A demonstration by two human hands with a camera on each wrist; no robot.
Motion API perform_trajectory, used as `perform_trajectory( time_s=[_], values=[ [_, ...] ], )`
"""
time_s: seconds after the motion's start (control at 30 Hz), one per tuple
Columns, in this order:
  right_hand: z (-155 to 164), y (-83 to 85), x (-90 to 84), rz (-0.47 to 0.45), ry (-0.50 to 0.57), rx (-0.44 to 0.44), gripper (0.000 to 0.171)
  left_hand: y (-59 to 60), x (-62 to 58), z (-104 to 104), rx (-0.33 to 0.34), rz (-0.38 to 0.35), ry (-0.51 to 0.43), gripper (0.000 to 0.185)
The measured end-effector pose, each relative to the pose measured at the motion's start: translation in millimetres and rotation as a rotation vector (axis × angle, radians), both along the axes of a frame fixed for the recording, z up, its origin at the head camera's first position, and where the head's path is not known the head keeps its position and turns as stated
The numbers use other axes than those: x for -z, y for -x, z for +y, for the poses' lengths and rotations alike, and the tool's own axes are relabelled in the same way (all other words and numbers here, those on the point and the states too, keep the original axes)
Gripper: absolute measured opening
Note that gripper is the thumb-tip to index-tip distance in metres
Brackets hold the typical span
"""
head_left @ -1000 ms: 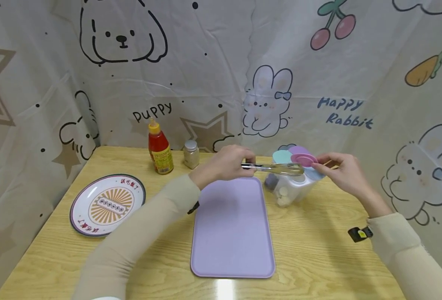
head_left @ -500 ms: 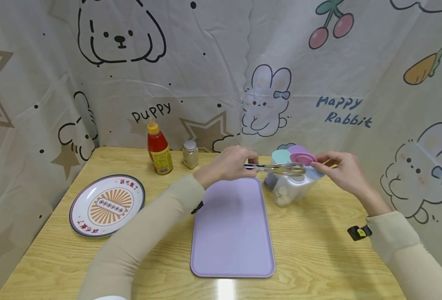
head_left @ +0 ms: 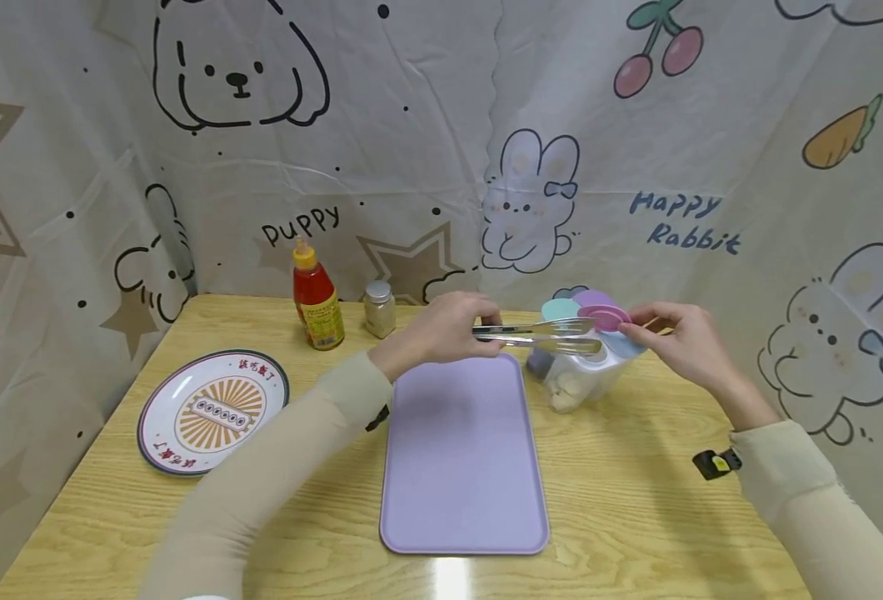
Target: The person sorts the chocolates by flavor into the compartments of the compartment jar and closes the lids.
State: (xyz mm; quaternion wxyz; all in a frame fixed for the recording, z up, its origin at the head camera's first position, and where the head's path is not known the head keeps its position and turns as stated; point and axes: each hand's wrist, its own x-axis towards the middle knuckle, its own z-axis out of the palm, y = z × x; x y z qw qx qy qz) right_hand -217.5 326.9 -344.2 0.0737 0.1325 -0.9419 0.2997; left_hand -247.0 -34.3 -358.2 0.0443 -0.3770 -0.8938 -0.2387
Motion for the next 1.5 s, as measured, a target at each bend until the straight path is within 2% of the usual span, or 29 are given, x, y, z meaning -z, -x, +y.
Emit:
perform_trajectory(
  time_s=[0.2, 0.43, 0.57, 0.73, 0.97, 1.1, 1.3, 1.5],
  values=[
    [-1.3, 0.2, -0.9, 0.007, 0.003, -0.004, 0.025, -9.3, 8.7, -29.7, -0.055, -0.021, -0.017, 0.016],
    [-0.4, -0.1, 0.0, -0.005, 0.0, -0.002, 0.028, -22.5, 30.1, -75.1, -0.165, -0.031, -0.062, 0.018],
    [0.9, -0.4, 0.3, -0.003, 0.005, -0.001, 0.027, -33.9, 41.4, -98.5, -0.257, -0.074, -0.089, 0.021],
    [1.6, -0.8, 0.3, -0.011, 0.013, 0.0, 0.027, -53.9, 54.7, -121.5, -0.388, -0.08, -0.116, 0.025],
    [1.2, -1.4, 1.0, -0.017, 0.011, 0.005, 0.029, -83.7, 73.3, -143.7, -0.582, -0.092, -0.106, 0.031],
    [1.2, -1.5, 0.9, -0.017, 0.007, 0.006, 0.029, -99.1, 81.7, -154.2, -0.662, -0.107, -0.122, 0.03],
    [0.6, -1.3, 0.6, -0.012, 0.012, -0.001, 0.028, -118.4, 91.3, -167.1, -0.732, -0.093, -0.116, 0.033],
    [0.3, -1.5, 0.0, -0.001, 0.016, 0.003, 0.026, -132.0, 98.2, -176.4, -0.78, -0.162, -0.133, 0.034]
  ],
)
